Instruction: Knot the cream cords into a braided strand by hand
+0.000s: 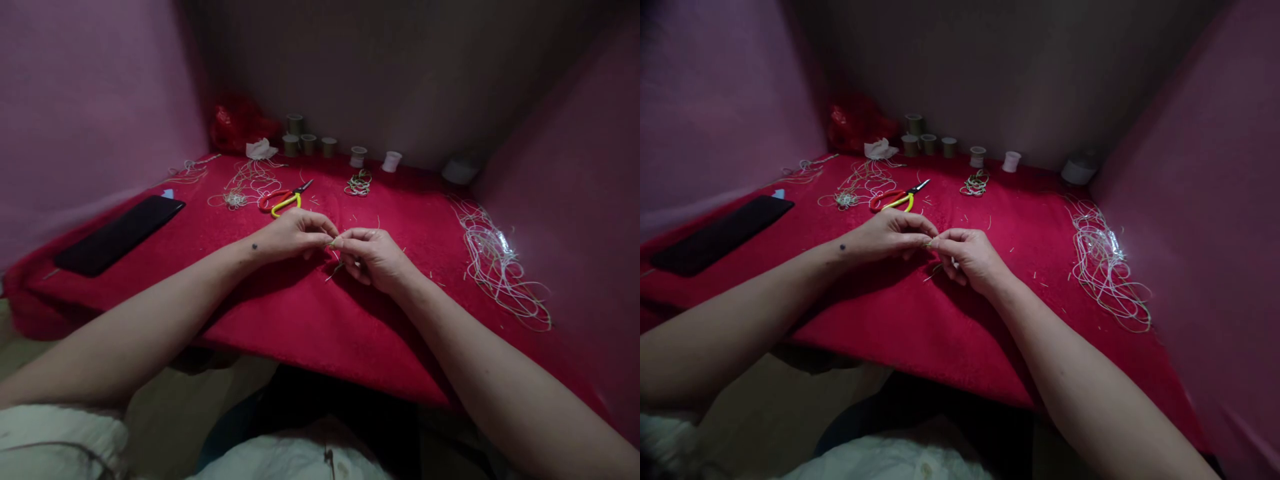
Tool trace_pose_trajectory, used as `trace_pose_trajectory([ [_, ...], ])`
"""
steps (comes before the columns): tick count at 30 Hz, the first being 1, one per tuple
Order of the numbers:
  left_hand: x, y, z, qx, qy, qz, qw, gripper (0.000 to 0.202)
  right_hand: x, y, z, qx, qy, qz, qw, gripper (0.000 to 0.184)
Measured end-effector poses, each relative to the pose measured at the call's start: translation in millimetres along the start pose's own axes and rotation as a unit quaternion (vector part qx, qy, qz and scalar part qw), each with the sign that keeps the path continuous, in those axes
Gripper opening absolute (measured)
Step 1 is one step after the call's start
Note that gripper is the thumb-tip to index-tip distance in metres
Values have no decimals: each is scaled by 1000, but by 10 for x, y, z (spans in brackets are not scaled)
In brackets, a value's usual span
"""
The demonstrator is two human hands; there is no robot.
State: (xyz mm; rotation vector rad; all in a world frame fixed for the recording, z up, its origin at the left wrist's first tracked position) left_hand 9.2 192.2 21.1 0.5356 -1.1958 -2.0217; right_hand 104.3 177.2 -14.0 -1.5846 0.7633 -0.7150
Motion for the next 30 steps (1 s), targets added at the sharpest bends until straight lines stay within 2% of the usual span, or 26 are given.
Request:
trace_pose_trajectory([
  [10, 39, 31, 49, -24, 30, 26, 999, 10, -30, 45, -37, -65, -26, 2, 998, 14],
  [20, 44, 66, 76, -23, 45, 14, 999, 9, -27, 56, -22, -63, -17, -5, 998, 15],
  [26, 68, 65, 141, -25, 82, -2, 996, 3, -28, 74, -5, -57, -9, -11, 998, 16],
  [30, 90, 64, 145, -26, 90, -16, 995, 6, -30, 80, 18, -50, 4, -11, 999, 15],
])
Point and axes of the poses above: each hand's wrist, its own x-axis away from the middle knuckle, its own z-axis out of the back of the hand, y = z × x, the point moved 9 cm from there along -x, towards the middle knuckle, and after that the axes turned 10 degrees about -y, right-handed, at the moved point
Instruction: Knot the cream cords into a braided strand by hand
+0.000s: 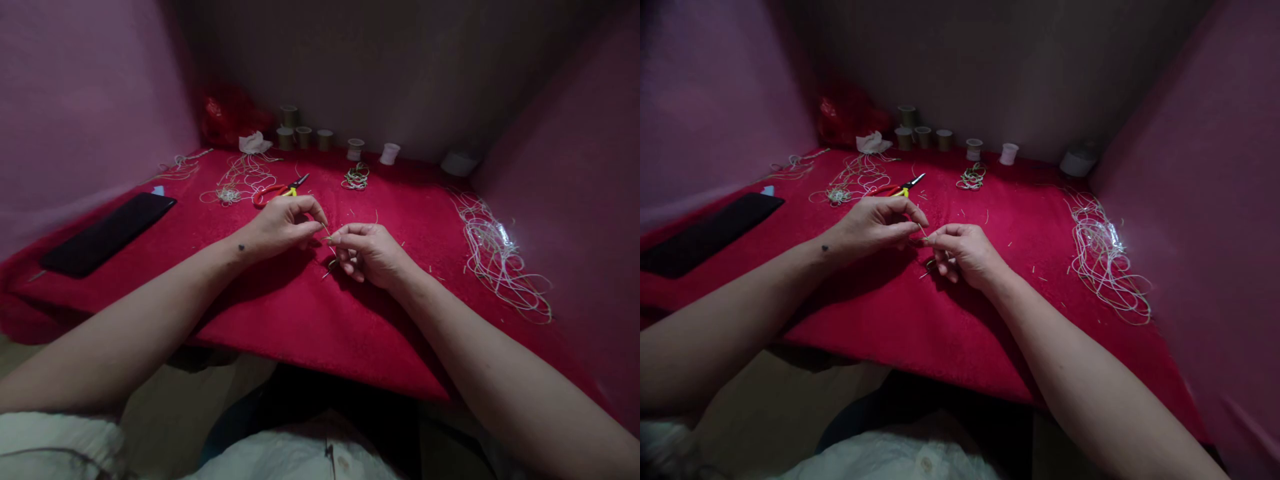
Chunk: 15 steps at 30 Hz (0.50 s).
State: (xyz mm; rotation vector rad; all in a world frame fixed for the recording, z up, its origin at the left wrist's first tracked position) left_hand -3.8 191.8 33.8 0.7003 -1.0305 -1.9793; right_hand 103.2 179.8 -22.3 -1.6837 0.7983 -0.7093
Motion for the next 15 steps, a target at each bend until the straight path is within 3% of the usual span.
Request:
trace_pose_trajectory([
  [10, 75, 215, 33, -202, 30, -101, 974, 3, 1, -31, 43, 3, 27, 22, 999, 18],
  [15, 80, 251, 46, -254, 48, -91, 962, 8, 4, -49, 31, 13, 20, 26, 999, 18],
])
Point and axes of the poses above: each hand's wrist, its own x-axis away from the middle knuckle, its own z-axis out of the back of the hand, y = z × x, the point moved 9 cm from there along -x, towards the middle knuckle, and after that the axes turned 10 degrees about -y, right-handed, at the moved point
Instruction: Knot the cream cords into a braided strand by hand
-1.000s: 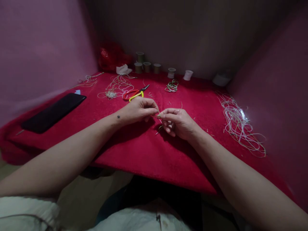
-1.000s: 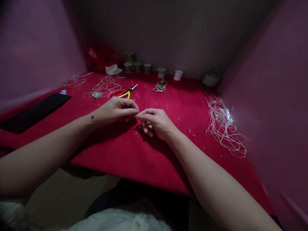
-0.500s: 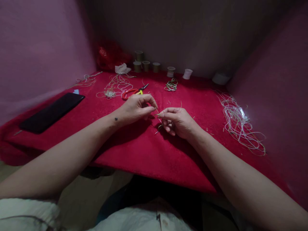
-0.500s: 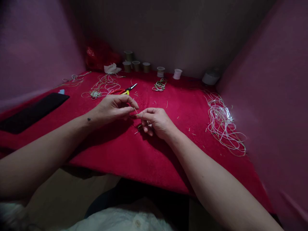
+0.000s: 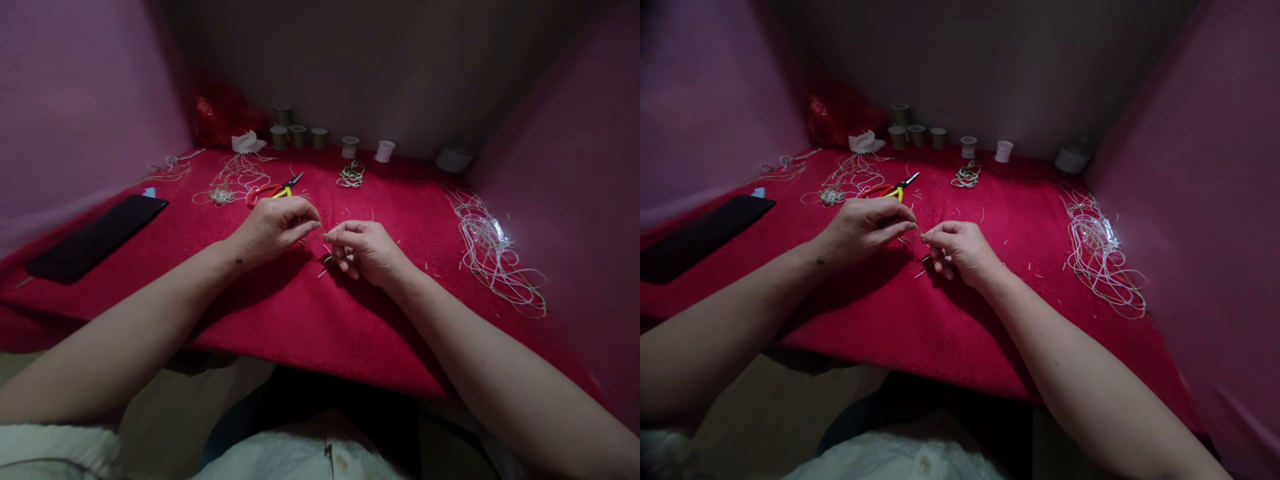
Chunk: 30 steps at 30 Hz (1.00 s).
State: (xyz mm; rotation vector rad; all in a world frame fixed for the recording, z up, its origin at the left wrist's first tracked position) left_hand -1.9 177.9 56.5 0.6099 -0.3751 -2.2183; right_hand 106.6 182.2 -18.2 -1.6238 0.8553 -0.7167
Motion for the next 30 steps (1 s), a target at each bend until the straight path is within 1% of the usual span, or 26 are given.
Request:
trace_pose_trajectory([
  [2, -2, 5, 3, -7, 4, 0, 1000, 9, 1, 3, -7, 3, -6, 0, 1000, 18],
  [5, -4, 36, 2, -15, 12, -25, 1000, 12, -2, 18, -18, 9, -12, -5, 1000, 18],
  [10, 11, 128, 3, -40, 35, -96, 994, 13, -10, 33, -31, 12, -17, -10, 1000, 16],
  [12, 22, 156, 2, -47, 42, -113, 992, 13, -8, 36, -32, 10, -17, -14, 1000, 16],
  [19, 41, 197, -27, -64, 40, -124, 989, 13, -7, 39, -59, 25, -30, -19, 999, 12],
  [23, 23, 199, -81, -68, 18, -119, 990, 13, -14, 50, -79, 25, -42, -14, 999, 10],
  [27, 7, 169, -131, -66, -8, -102, 993, 13, -11, 51, -65, 22, -38, -11, 999, 11],
  [30, 12, 152, -164, -82, -15, -101, 991, 14, -12, 64, -66, 29, -38, -21, 999, 13],
])
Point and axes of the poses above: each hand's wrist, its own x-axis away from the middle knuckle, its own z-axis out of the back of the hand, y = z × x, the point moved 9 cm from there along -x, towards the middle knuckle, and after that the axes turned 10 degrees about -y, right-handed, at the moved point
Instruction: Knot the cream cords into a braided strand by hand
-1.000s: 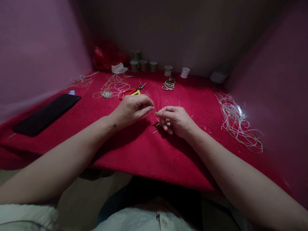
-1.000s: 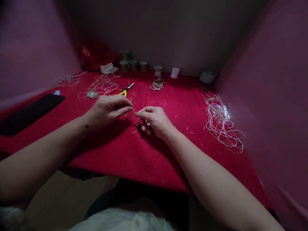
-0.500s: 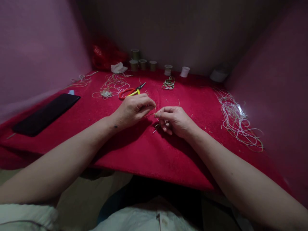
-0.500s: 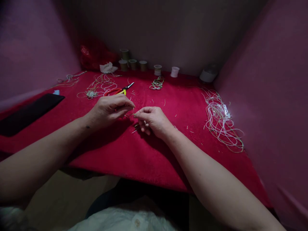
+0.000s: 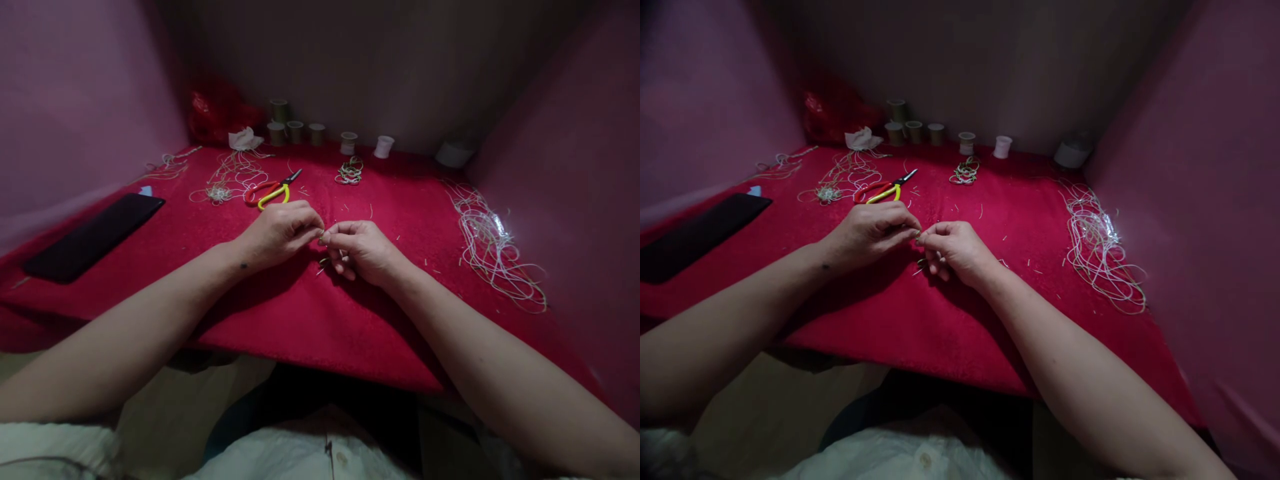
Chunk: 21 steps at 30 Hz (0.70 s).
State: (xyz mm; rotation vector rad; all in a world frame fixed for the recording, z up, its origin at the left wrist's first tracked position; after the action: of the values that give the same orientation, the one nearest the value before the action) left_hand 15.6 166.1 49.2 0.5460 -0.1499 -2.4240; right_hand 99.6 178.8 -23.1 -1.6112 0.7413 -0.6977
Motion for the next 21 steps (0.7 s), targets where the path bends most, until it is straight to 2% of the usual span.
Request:
trace_pose_trajectory([
  [9, 27, 38, -119, -125, -11, -4, 992, 22, -6, 48, -20, -9, -1, -16, 1000, 18],
  [15, 36, 86, -98, -126, -1, -21, 992, 21, -11, 58, -33, -60, -2, -21, 998, 16],
  [21, 27, 48, -54, -107, 19, -12, 994, 18, -3, 49, -42, -74, -3, -18, 997, 11],
])
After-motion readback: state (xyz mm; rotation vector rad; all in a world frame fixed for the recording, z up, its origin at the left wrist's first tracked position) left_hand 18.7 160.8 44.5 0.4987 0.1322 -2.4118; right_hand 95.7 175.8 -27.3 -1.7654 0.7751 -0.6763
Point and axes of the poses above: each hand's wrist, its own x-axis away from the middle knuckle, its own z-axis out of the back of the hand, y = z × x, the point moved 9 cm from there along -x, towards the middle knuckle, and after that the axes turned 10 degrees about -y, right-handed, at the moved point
